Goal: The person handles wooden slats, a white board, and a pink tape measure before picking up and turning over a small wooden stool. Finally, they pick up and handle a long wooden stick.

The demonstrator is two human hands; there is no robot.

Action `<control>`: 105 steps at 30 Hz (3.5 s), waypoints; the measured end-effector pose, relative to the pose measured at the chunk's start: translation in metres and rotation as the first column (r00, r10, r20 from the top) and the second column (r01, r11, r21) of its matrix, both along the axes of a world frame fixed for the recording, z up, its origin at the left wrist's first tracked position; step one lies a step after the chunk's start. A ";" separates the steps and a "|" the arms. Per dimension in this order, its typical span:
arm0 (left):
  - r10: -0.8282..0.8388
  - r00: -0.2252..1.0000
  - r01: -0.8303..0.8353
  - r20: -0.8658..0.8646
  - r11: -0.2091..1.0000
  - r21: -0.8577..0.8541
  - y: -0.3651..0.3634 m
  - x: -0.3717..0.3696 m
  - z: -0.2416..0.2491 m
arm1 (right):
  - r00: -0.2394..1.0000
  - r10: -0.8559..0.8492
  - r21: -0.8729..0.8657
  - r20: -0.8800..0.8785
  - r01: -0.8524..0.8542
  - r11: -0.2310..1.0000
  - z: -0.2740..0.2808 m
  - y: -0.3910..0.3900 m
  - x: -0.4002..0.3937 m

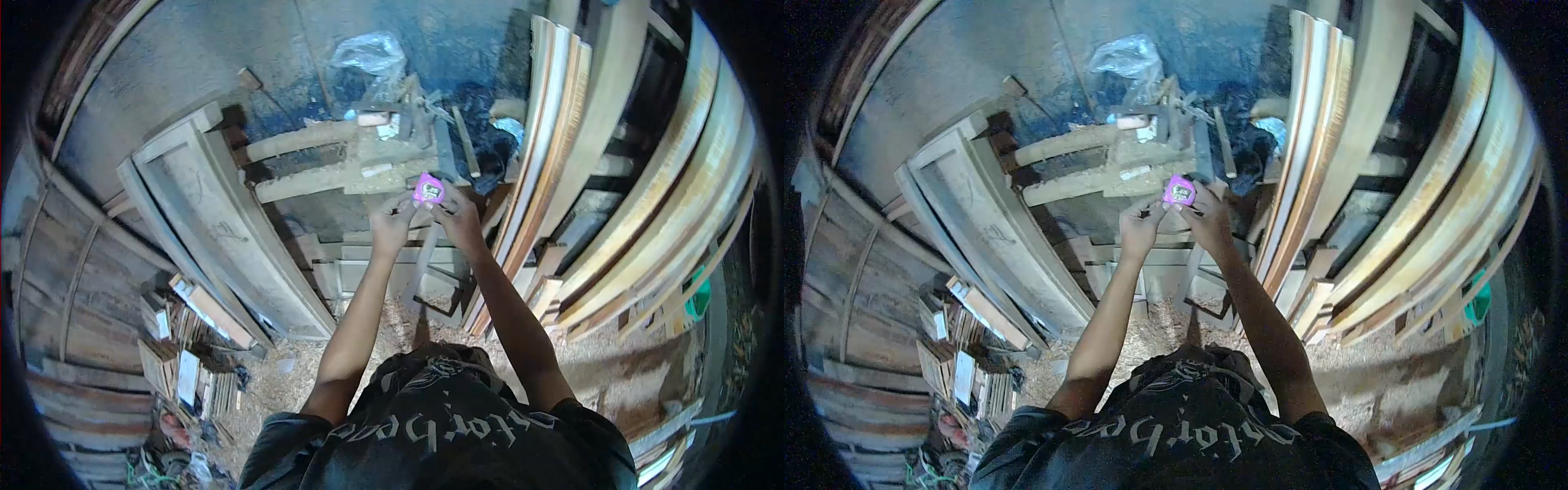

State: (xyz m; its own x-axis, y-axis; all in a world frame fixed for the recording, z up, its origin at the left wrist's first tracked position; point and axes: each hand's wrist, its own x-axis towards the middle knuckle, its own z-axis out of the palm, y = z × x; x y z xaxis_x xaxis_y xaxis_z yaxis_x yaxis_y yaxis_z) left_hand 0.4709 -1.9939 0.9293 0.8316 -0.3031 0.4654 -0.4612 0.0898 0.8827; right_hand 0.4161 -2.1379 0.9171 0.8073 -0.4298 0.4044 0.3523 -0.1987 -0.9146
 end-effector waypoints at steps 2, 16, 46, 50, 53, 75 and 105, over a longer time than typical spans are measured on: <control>0.167 0.985 -0.163 -0.051 0.984 0.070 0.007 0.013 -0.004 | 0.999 -0.033 -0.170 0.024 0.037 0.985 0.009 0.010 0.015; 0.334 0.941 -0.339 0.059 0.934 0.109 0.012 0.145 -0.014 | 0.991 -0.131 -0.423 -0.011 0.114 0.899 0.014 0.022 0.164; 0.226 0.885 -0.347 0.406 0.903 0.254 0.033 0.192 -0.018 | 0.878 -0.474 -0.271 0.071 0.474 0.838 0.015 0.049 0.159; 0.217 0.889 -0.318 0.402 0.926 0.202 0.029 0.169 -0.023 | 0.840 -0.541 -0.234 -0.040 0.518 0.823 0.008 0.046 0.117; 0.083 0.856 -0.237 0.510 0.941 0.243 0.008 0.134 -0.014 | 0.776 -0.630 -0.270 0.010 0.609 0.746 0.010 0.027 0.068; -0.910 0.409 0.878 0.071 0.414 0.241 -0.201 -0.282 -0.052 | -0.114 -0.989 -0.282 -0.094 0.956 -0.083 -0.014 -0.017 -0.367; -0.927 -0.366 0.862 -0.084 -0.371 0.345 -0.385 -0.577 -0.058 | -0.838 -0.484 -0.264 -0.252 0.541 -0.799 -0.033 -0.089 -0.592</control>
